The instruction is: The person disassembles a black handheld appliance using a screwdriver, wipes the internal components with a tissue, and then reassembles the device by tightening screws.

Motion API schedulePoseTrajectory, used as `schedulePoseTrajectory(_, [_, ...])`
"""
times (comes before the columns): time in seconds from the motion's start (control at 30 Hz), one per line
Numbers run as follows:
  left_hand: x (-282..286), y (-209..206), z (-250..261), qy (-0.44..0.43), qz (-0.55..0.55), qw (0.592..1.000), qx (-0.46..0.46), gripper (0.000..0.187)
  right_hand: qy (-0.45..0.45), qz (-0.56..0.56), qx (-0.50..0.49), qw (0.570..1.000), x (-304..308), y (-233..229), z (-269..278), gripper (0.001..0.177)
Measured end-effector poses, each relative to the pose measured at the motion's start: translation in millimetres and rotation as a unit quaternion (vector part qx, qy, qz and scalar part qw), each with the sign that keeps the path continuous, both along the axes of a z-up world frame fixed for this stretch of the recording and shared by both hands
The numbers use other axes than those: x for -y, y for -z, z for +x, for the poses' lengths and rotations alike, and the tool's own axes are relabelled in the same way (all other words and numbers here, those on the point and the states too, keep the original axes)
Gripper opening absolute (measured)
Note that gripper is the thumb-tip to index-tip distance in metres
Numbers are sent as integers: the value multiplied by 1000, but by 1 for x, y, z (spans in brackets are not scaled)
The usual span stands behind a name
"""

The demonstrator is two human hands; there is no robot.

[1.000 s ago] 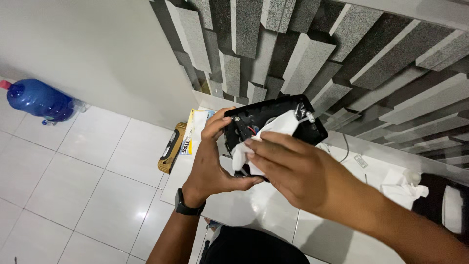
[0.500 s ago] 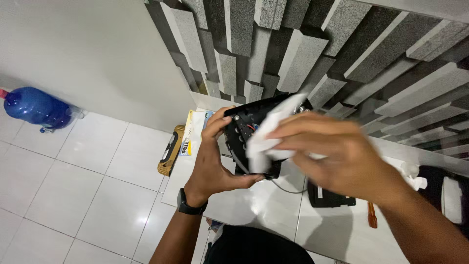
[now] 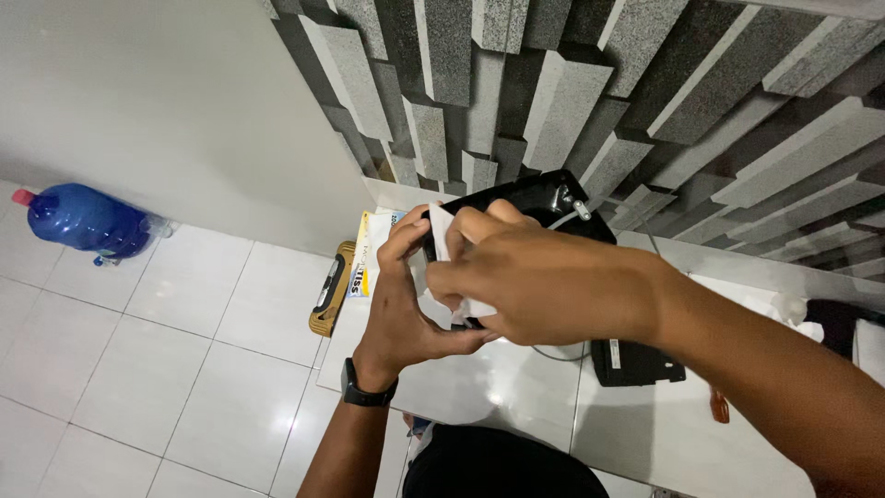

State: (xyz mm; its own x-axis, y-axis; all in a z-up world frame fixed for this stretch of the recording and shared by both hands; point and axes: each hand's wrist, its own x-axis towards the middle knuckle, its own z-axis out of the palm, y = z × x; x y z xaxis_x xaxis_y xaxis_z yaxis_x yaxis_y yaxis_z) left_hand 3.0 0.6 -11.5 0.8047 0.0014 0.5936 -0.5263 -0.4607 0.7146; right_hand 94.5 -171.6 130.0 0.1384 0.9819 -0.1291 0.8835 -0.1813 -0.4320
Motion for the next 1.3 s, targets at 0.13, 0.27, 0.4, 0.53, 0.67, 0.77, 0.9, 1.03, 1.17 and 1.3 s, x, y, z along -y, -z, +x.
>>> schedulePoseTrajectory(0.13, [1, 4, -1, -20, 23, 1000, -4, 130, 99, -32, -93, 990, -1, -5, 12, 16])
schedulePoseTrajectory(0.27, [2, 6, -1, 15, -41, 999, -20, 131, 169, 199, -63, 963, 2, -3, 22, 18])
schedulePoseTrajectory(0.4, [3, 6, -1, 10, -53, 998, -23, 143, 172, 193, 76, 963, -13, 12, 15, 27])
schedulePoseTrajectory(0.53, [3, 5, 1, 30, -93, 994, -39, 146, 87, 181, 103, 974, -20, 24, 6, 20])
schedulePoseTrajectory(0.67, [4, 2, -3, 14, -55, 998, -20, 147, 39, 237, 121, 963, -19, 24, 15, 19])
schedulePoseTrajectory(0.77, [9, 2, -1, 20, -58, 998, -12, 146, 74, 225, 151, 960, -20, 26, 10, 25])
schedulePoseTrajectory(0.9, [15, 5, 2, 19, -61, 998, 0, 143, 138, 242, 169, 945, -26, 33, -2, 27])
schedulePoseTrajectory(1.03, [15, 5, 0, 26, -85, 996, -18, 136, 148, 235, 183, 943, -29, 34, -6, 28])
schedulePoseTrajectory(1.17, [19, 4, -2, 41, -75, 996, -4, 135, 145, 229, 152, 951, -25, 31, -9, 30])
schedulePoseTrajectory(1.3, [25, 1, -2, -9, -40, 999, 3, 131, 173, 209, 201, 941, -26, 29, -12, 33])
